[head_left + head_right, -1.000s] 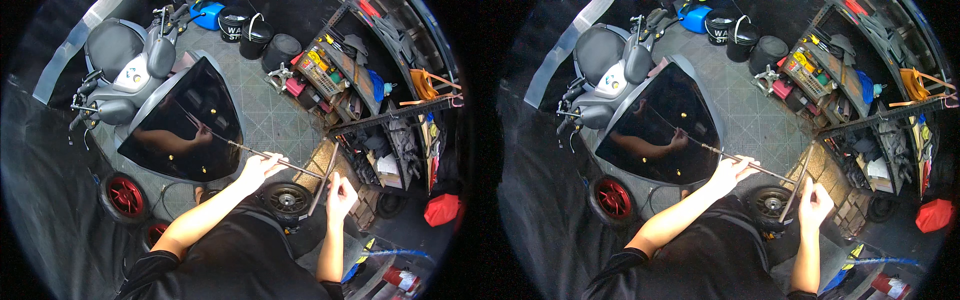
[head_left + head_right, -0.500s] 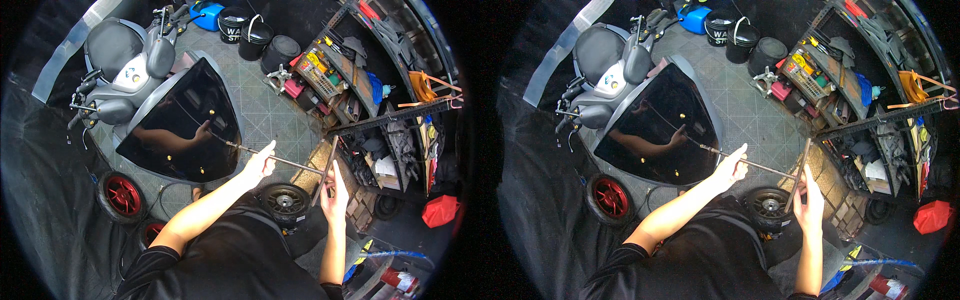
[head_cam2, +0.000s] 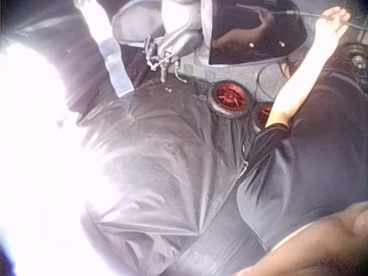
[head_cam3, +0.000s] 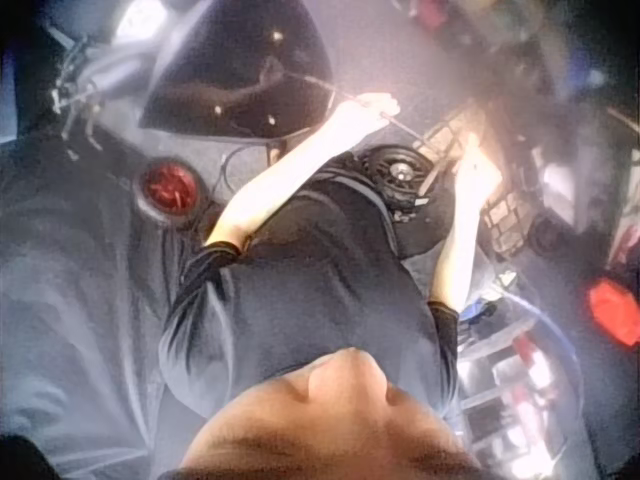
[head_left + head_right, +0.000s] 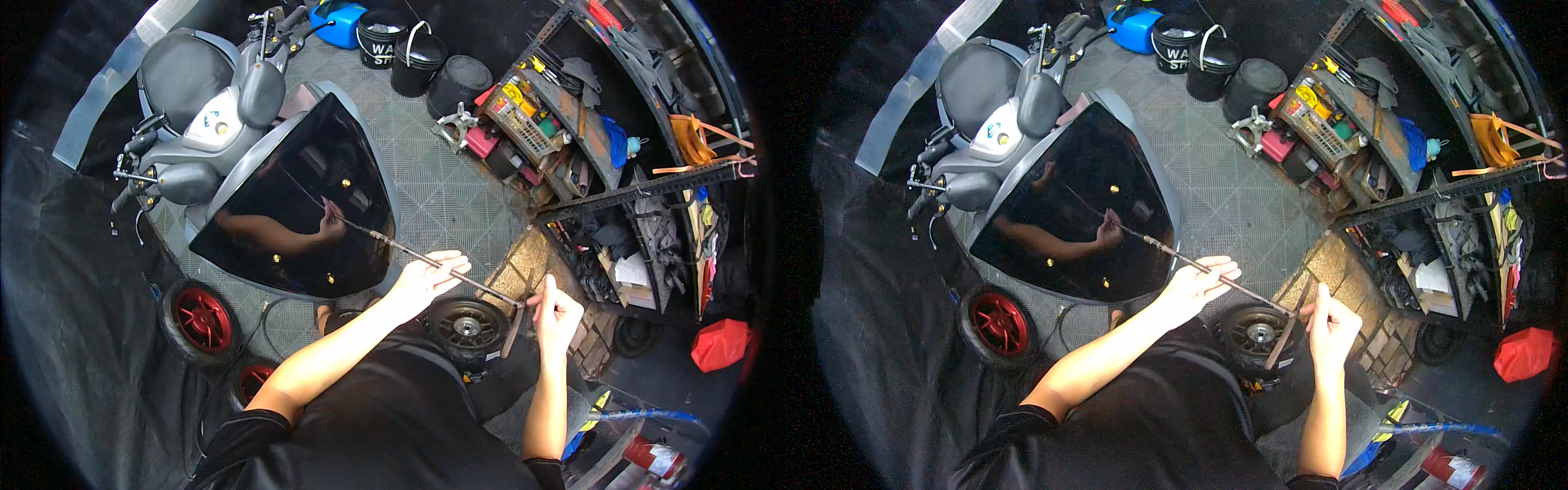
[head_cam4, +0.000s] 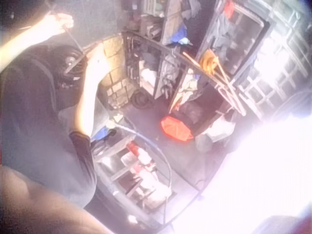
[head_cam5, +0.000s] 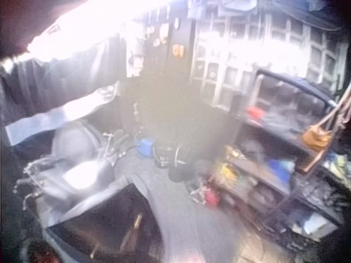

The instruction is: The person picks up two metal rods and aligns them together in a workshop. They hold the rods with both hands, rotating and adjusting them to fit or inspect the connection point.

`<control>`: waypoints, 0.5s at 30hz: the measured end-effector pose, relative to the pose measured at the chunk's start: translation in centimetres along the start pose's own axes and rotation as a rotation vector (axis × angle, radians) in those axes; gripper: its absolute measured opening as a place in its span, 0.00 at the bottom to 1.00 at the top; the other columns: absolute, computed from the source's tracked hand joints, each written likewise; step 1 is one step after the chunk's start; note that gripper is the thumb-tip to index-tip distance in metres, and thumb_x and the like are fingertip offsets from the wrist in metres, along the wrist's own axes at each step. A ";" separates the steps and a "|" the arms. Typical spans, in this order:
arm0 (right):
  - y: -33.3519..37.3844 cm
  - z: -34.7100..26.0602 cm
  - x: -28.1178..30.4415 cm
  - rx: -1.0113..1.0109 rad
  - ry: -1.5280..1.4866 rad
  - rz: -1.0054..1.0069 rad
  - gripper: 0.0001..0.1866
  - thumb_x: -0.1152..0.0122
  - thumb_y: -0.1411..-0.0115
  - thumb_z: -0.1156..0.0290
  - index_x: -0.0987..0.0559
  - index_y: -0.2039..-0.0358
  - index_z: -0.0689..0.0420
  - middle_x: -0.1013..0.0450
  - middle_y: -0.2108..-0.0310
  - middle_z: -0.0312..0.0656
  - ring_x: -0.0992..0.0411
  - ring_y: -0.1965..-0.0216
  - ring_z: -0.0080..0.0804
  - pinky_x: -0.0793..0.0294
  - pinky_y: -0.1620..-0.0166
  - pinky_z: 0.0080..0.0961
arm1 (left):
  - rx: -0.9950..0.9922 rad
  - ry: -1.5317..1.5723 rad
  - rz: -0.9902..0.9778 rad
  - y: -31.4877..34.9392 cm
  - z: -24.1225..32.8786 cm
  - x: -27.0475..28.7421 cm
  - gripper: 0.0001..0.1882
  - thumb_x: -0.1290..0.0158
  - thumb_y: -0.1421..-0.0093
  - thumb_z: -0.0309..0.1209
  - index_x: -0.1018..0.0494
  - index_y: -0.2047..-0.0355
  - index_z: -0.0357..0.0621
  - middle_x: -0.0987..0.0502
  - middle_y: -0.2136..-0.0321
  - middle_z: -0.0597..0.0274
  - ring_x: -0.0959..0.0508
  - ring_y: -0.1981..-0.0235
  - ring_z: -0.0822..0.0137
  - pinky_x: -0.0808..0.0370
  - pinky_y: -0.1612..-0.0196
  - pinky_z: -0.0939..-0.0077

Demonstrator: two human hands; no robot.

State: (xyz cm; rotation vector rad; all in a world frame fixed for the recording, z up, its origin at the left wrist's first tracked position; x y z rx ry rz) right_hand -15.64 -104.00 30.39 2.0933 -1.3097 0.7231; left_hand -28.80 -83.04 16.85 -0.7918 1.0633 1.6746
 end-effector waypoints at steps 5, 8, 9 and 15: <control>0.5 -1.1 0.4 0.358 0.041 0.210 0.11 0.45 0.32 0.77 0.20 0.51 0.60 0.21 0.64 0.41 0.24 0.68 0.23 0.29 0.69 0.18 | 0.005 -0.062 0.197 -0.9 0.1 -0.6 0.17 0.46 0.31 0.32 0.27 0.49 0.31 0.21 0.52 0.47 0.20 0.50 0.61 0.23 0.44 0.72; 0.5 -2.5 1.1 0.564 0.203 -0.001 0.27 0.39 0.42 0.81 0.26 0.40 0.57 0.27 0.45 0.47 0.25 0.51 0.36 0.24 0.60 0.24 | 0.014 -0.119 0.337 -1.7 0.4 -1.0 0.16 0.40 0.34 0.38 0.23 0.59 0.34 0.19 0.64 0.53 0.20 0.70 0.70 0.23 0.65 0.81; 0.7 -2.9 1.0 0.564 0.203 -0.049 0.30 0.37 0.44 0.81 0.27 0.39 0.57 0.29 0.43 0.48 0.26 0.48 0.38 0.23 0.59 0.25 | 0.019 -0.158 0.349 -2.0 0.6 -0.9 0.16 0.38 0.36 0.39 0.23 0.62 0.37 0.20 0.69 0.57 0.23 0.76 0.73 0.27 0.72 0.84; 1.1 -2.7 -0.4 0.587 0.331 -0.017 0.29 0.44 0.45 0.88 0.22 0.42 0.54 0.29 0.42 0.50 0.27 0.46 0.41 0.24 0.47 0.32 | 0.083 -0.073 0.472 -3.8 0.3 -1.2 0.18 0.34 0.40 0.43 0.28 0.75 0.47 0.35 0.85 0.75 0.40 0.89 0.83 0.45 0.85 0.87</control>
Point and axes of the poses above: each hand's wrist, its own y-axis away from the middle knuckle, its own x-axis out of the back of the hand, z = x × y, the point moved 2 cm from there along -y, towards the middle knuckle
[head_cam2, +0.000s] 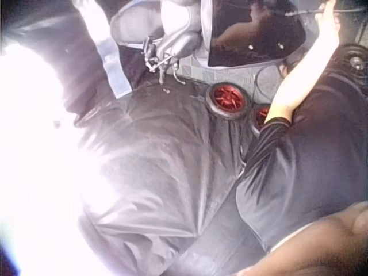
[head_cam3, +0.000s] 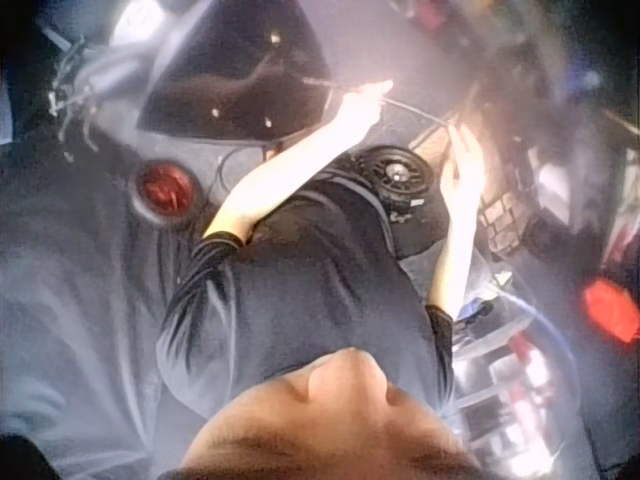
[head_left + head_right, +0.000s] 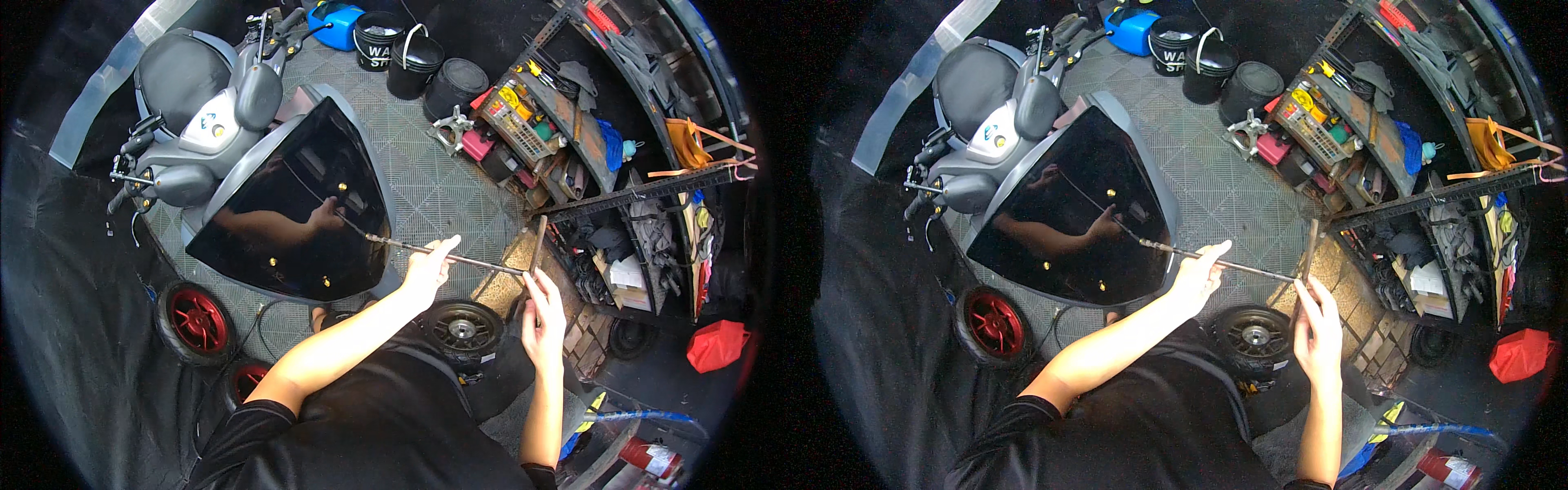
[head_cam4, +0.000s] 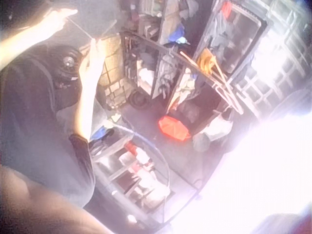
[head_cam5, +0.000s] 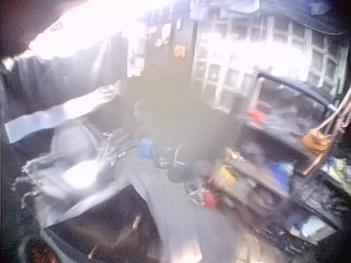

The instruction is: The person picks up two metal rods and aligns them together in a workshop. They hold the rods with both hands, rotating and adjusting them to fit or inspect the connection point.

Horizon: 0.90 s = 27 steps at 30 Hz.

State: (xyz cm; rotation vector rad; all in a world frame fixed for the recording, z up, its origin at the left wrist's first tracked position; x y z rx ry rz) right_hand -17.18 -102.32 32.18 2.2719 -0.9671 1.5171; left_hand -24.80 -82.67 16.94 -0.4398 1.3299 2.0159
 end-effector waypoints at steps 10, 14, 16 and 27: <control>-0.9 2.1 -0.2 0.069 0.038 0.171 0.16 0.29 0.47 0.79 0.17 0.56 0.56 0.23 0.58 0.45 0.24 0.57 0.35 0.24 0.57 0.27 | 0.133 0.058 -0.019 0.8 0.4 0.2 0.28 0.44 0.34 0.54 0.34 0.86 0.53 0.40 0.92 0.75 0.44 0.93 0.79 0.46 0.87 0.82; -2.1 1.7 -1.0 -0.219 -0.331 0.124 0.07 0.36 0.37 0.76 0.23 0.73 0.61 0.22 0.70 0.42 0.26 0.74 0.25 0.28 0.70 0.17 | 0.040 -0.127 -0.310 0.0 0.2 2.8 0.21 0.47 0.31 0.50 0.24 0.66 0.43 0.22 0.74 0.62 0.24 0.74 0.73 0.27 0.70 0.80; -1.3 2.7 -2.2 -0.609 -0.703 0.052 0.12 0.39 0.34 0.73 0.25 0.75 0.59 0.23 0.74 0.41 0.29 0.81 0.22 0.31 0.76 0.17 | 0.010 -0.125 -0.369 1.8 1.3 0.6 0.21 0.48 0.30 0.45 0.24 0.50 0.38 0.18 0.56 0.54 0.17 0.57 0.68 0.21 0.54 0.75; -1.8 3.0 0.7 -0.235 -0.283 0.134 0.12 0.42 0.40 0.77 0.28 0.80 0.60 0.25 0.71 0.45 0.30 0.80 0.25 0.33 0.77 0.21 | -0.181 -0.032 -0.412 1.7 0.5 1.0 0.17 0.50 0.28 0.35 0.29 0.48 0.32 0.22 0.50 0.49 0.19 0.49 0.60 0.22 0.42 0.71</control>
Point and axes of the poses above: each hand's wrist, its own y-axis away from the middle knuckle, its own x-axis out of the back of the hand, z = x × y, the point moved 2 cm from there along -y, towards the middle knuckle
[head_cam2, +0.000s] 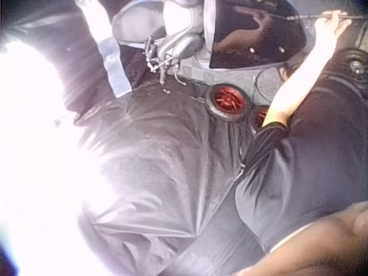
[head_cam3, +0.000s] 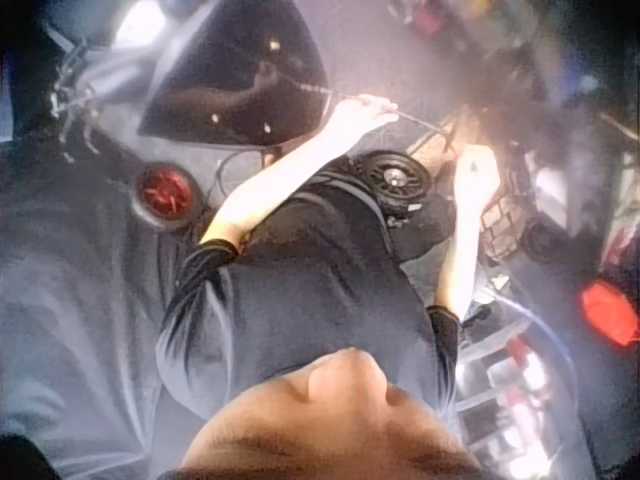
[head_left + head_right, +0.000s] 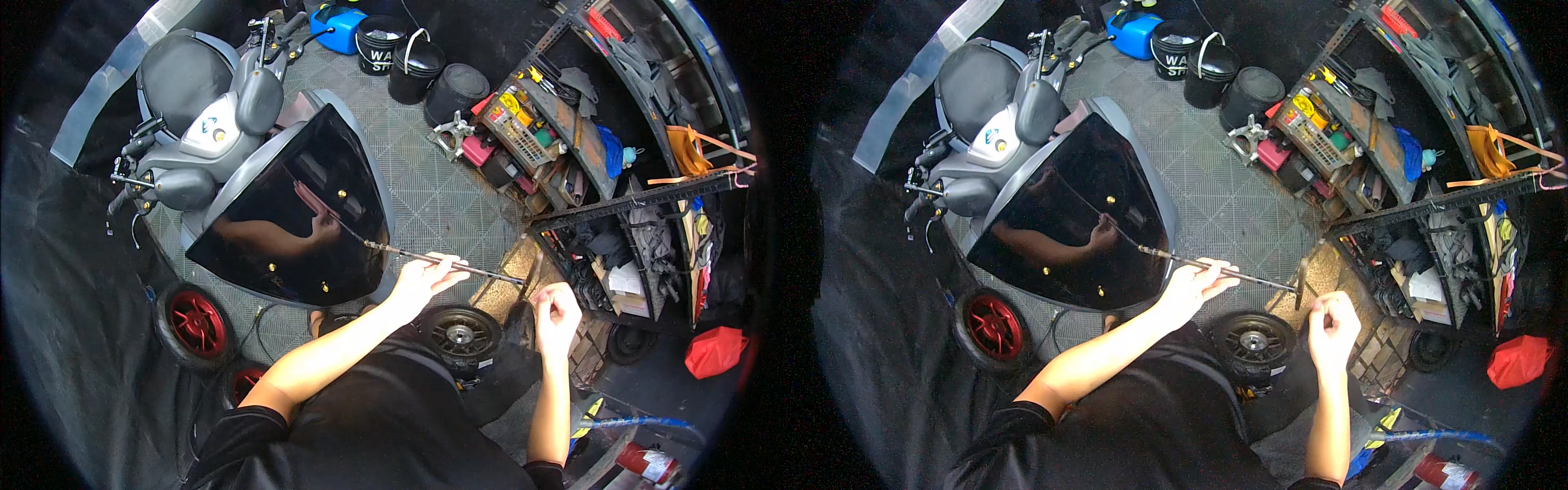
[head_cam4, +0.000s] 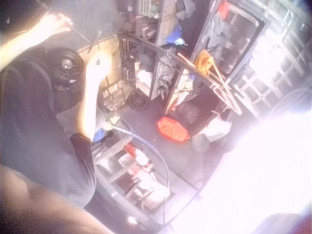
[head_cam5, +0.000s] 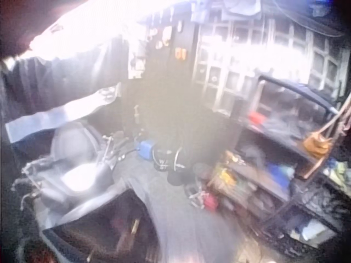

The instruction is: The person picks up two metal rods and aligns them together in a workshop. They hold the rods with both hands, rotating and adjusting them to fit or inspect the connection point.

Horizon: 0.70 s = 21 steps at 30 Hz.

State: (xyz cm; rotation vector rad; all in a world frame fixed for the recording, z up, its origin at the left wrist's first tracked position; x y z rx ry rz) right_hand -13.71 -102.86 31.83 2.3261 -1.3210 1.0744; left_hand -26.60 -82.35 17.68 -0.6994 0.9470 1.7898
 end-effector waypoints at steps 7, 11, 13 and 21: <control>0.4 -1.3 1.3 0.502 0.394 -0.056 0.27 0.41 0.54 0.87 0.16 0.54 0.51 0.27 0.43 0.51 0.24 0.52 0.44 0.22 0.56 0.32 | 0.082 -0.128 0.201 -0.1 0.2 -0.1 0.13 0.44 0.31 0.38 0.24 0.65 0.40 0.19 0.73 0.61 0.22 0.75 0.77 0.27 0.70 0.87; -0.1 -2.1 0.2 0.534 0.460 -0.156 0.30 0.34 0.56 0.83 0.17 0.50 0.50 0.26 0.44 0.47 0.24 0.51 0.44 0.23 0.52 0.34 | 0.058 -0.067 0.197 -0.6 -0.6 0.2 0.15 0.42 0.32 0.39 0.26 0.73 0.44 0.24 0.81 0.67 0.29 0.82 0.80 0.34 0.77 0.86; -0.1 -1.4 -0.5 0.511 0.399 -0.174 0.29 0.31 0.57 0.81 0.17 0.50 0.52 0.24 0.46 0.45 0.24 0.51 0.44 0.23 0.51 0.34 | 0.073 -0.098 0.206 -0.6 -0.6 0.2 0.16 0.42 0.32 0.40 0.28 0.75 0.46 0.26 0.83 0.69 0.31 0.84 0.80 0.36 0.79 0.85; 1.1 0.2 -1.8 0.108 0.113 -0.161 0.25 0.26 0.49 0.78 0.19 0.49 0.59 0.21 0.74 0.40 0.33 0.82 0.18 0.33 0.75 0.17 | 0.131 -0.103 0.205 -0.3 -0.6 0.6 0.19 0.46 0.31 0.47 0.26 0.72 0.46 0.26 0.82 0.69 0.30 0.84 0.79 0.34 0.79 0.83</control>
Point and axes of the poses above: each hand's wrist, its own y-axis away from the middle knuckle, its own x-axis out of the back of the hand, z = x × y, the point moved 2 cm from there along -y, towards the middle knuckle
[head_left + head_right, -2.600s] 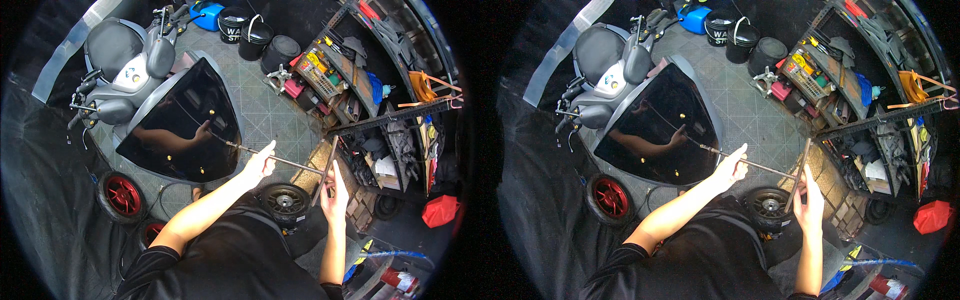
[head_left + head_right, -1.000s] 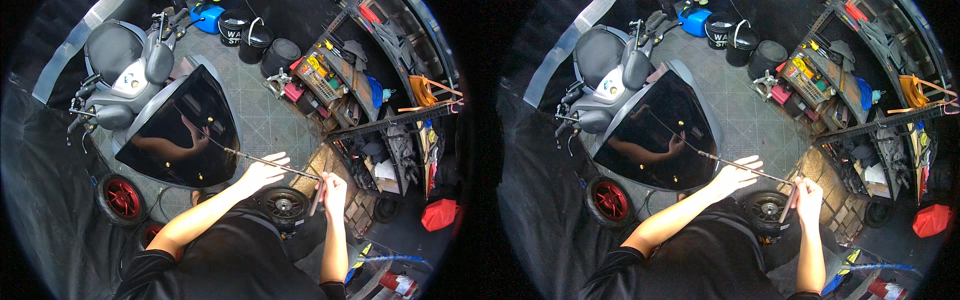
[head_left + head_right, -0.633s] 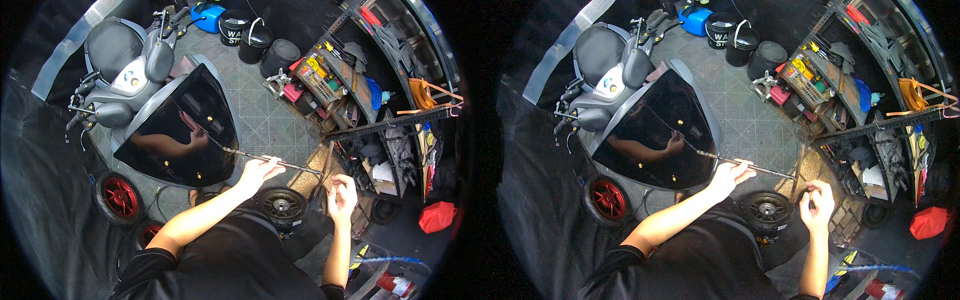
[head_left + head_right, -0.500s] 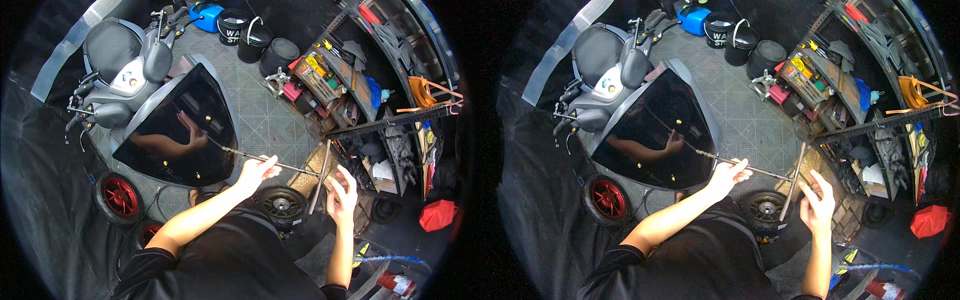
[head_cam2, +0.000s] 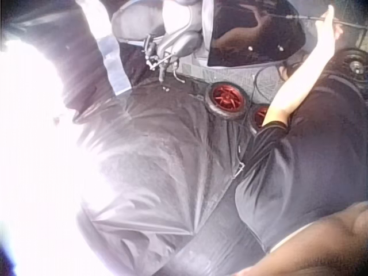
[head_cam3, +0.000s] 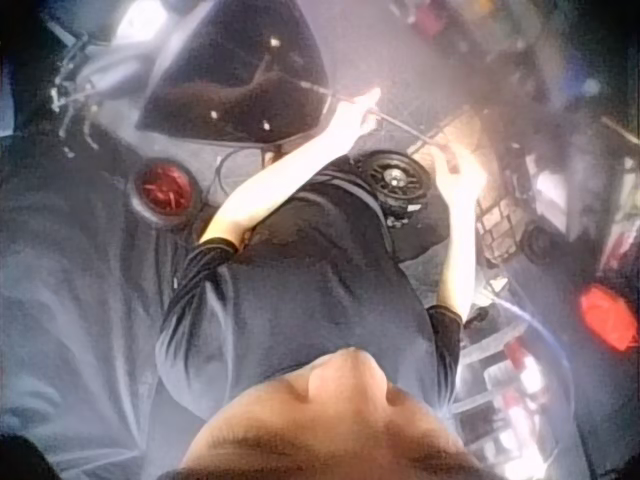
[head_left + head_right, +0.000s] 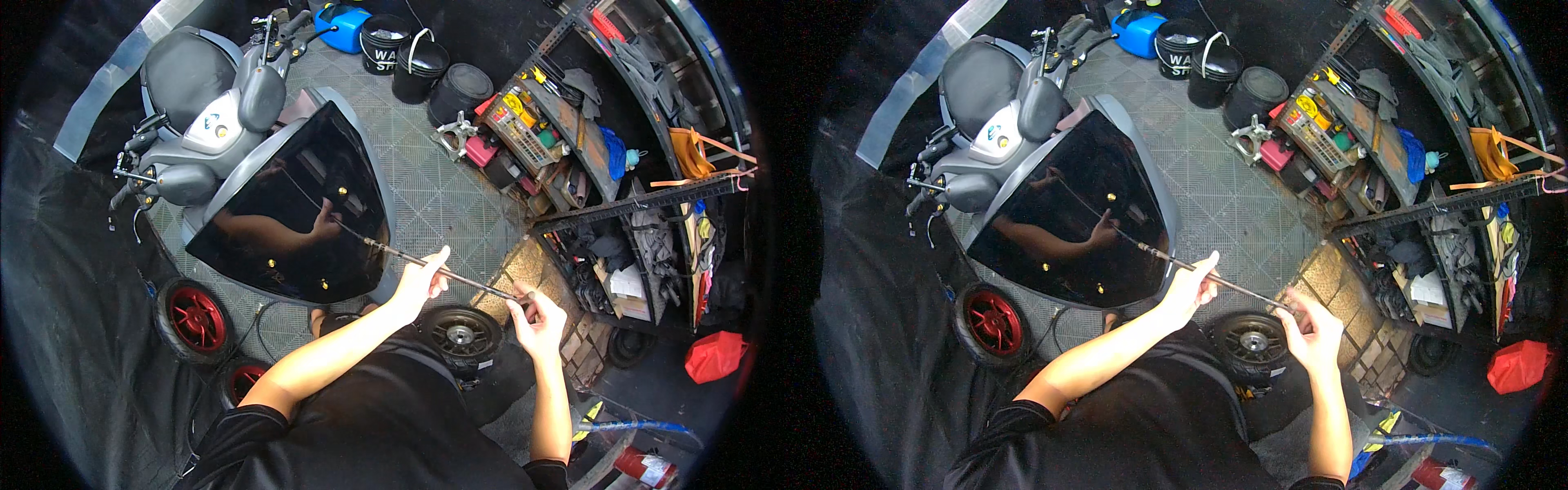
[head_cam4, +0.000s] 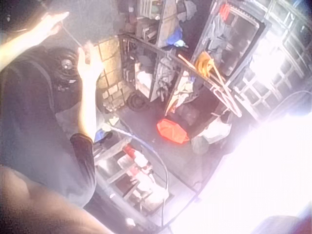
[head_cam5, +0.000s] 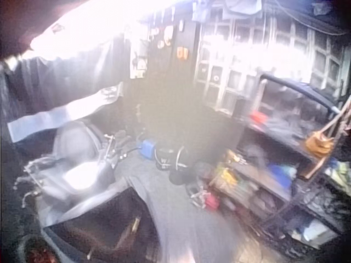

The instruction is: The person picks up two metal rods and aligns them together in a workshop. They hold the rods with both hands, rotating and adjusting them to fit or inspect the connection point.

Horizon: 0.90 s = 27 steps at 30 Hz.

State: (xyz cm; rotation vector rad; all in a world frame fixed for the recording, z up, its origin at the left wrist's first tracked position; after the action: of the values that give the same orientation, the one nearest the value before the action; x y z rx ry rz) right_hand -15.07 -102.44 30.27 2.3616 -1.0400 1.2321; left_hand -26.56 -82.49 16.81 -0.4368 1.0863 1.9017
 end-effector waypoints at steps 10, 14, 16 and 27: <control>-0.9 -2.3 -1.4 -0.601 -0.787 -0.108 0.24 0.43 0.33 0.73 0.31 0.38 0.64 0.27 0.86 0.38 0.38 0.91 0.14 0.47 0.88 0.13 | 0.009 0.098 -0.194 1.9 0.3 0.2 0.15 0.46 0.30 0.34 0.26 0.48 0.39 0.20 0.52 0.56 0.20 0.55 0.70 0.22 0.51 0.77; -0.8 -1.1 -2.0 -0.807 -1.076 -0.198 0.24 0.49 0.29 0.66 0.31 0.38 0.66 0.25 0.85 0.42 0.42 0.94 0.15 0.50 0.90 0.13 | -0.064 0.057 -0.158 1.3 -0.5 0.3 0.12 0.48 0.29 0.33 0.26 0.51 0.39 0.20 0.53 0.56 0.20 0.56 0.71 0.21 0.50 0.77; -0.4 -0.3 -2.1 -0.772 -0.904 -0.151 0.24 0.53 0.28 0.64 0.34 0.35 0.61 0.26 0.86 0.42 0.41 0.94 0.19 0.45 0.89 0.15 | -0.103 0.058 -0.154 1.3 -1.0 0.3 0.11 0.48 0.29 0.33 0.26 0.53 0.39 0.19 0.54 0.56 0.20 0.57 0.72 0.21 0.50 0.77; -1.3 -1.9 1.0 0.284 0.427 0.115 0.34 0.27 0.52 0.74 0.24 0.41 0.56 0.32 0.36 0.49 0.27 0.47 0.43 0.28 0.45 0.37 | -0.111 0.091 -0.151 1.0 -0.9 0.2 0.10 0.48 0.29 0.31 0.26 0.54 0.37 0.19 0.56 0.56 0.22 0.61 0.75 0.21 0.53 0.79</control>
State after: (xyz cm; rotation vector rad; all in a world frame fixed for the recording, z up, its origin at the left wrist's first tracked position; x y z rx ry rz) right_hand -14.91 -101.00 32.29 2.0989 -0.9159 1.9315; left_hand -27.54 -83.34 16.74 -0.6557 0.9801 1.8283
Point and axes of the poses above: each hand's wrist, its own y-axis away from the middle knuckle, its own x-axis out of the back of the hand, z = x × y, the point moved 2 cm from there along -y, towards the middle knuckle
